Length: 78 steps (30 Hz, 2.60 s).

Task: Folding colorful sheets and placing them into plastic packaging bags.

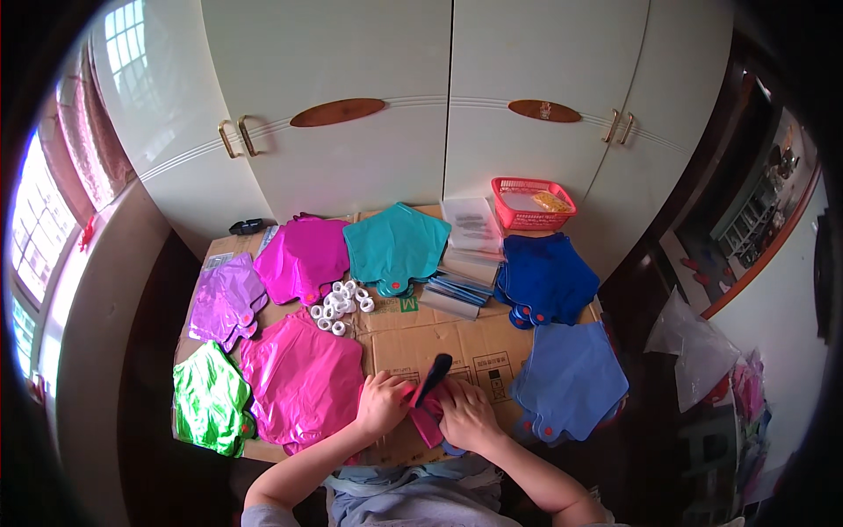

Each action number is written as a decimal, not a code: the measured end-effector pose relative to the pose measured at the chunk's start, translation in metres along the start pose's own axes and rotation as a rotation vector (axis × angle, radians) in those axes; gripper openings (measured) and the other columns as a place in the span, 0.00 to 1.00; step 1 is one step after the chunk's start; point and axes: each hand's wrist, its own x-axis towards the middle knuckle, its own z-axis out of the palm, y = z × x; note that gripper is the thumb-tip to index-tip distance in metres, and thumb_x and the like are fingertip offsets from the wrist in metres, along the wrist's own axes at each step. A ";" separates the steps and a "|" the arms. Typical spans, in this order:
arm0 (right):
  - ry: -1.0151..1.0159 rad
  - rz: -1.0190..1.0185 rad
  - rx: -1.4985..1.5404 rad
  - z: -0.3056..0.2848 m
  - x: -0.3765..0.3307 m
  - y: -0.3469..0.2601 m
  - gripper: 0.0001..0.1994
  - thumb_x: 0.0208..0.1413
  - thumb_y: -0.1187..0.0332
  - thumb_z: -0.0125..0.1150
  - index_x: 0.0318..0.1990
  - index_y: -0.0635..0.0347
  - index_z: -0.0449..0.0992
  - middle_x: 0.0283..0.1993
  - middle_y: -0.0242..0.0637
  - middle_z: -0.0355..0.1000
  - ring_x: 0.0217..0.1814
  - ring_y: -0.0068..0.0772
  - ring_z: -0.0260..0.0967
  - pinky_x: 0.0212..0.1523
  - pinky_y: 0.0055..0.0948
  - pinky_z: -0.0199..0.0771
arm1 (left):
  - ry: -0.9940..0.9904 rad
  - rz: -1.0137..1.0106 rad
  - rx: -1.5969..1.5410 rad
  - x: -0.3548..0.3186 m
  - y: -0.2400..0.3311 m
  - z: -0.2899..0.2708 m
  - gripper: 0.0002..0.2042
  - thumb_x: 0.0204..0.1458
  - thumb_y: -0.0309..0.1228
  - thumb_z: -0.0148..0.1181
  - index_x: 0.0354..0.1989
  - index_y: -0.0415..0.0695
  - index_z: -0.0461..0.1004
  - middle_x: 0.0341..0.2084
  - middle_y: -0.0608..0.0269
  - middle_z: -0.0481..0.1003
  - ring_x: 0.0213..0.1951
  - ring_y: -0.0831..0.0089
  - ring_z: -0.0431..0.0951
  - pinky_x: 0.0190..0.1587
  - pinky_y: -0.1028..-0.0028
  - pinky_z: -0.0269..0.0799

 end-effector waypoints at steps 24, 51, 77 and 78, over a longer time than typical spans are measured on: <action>-0.087 0.051 -0.062 -0.001 -0.003 -0.002 0.23 0.43 0.64 0.54 0.50 0.59 0.71 0.62 0.41 0.59 0.61 0.39 0.56 0.53 0.40 0.59 | -0.168 -0.269 0.004 0.013 -0.017 -0.004 0.19 0.36 0.46 0.66 0.19 0.39 0.74 0.21 0.60 0.74 0.37 0.62 0.73 0.38 0.61 0.62; -0.134 0.063 0.060 -0.002 -0.015 0.004 0.30 0.45 0.53 0.58 0.56 0.56 0.66 0.59 0.39 0.61 0.64 0.43 0.52 0.58 0.44 0.55 | -0.122 0.448 0.150 -0.001 -0.012 -0.012 0.14 0.42 0.31 0.56 0.40 0.48 0.76 0.42 0.70 0.77 0.47 0.73 0.73 0.48 0.70 0.64; -0.091 -0.483 0.104 0.004 0.031 0.059 0.15 0.52 0.70 0.51 0.47 0.56 0.76 0.52 0.34 0.73 0.57 0.29 0.68 0.59 0.30 0.66 | -0.225 0.527 0.316 -0.012 -0.006 -0.024 0.20 0.52 0.33 0.47 0.54 0.42 0.67 0.57 0.59 0.67 0.62 0.69 0.62 0.63 0.64 0.54; -0.091 -0.486 0.100 0.004 0.031 0.058 0.15 0.52 0.69 0.51 0.47 0.56 0.76 0.52 0.34 0.73 0.57 0.29 0.68 0.59 0.30 0.66 | -0.236 0.519 0.314 -0.013 -0.006 -0.025 0.20 0.52 0.33 0.47 0.54 0.42 0.67 0.57 0.59 0.66 0.63 0.69 0.61 0.63 0.64 0.53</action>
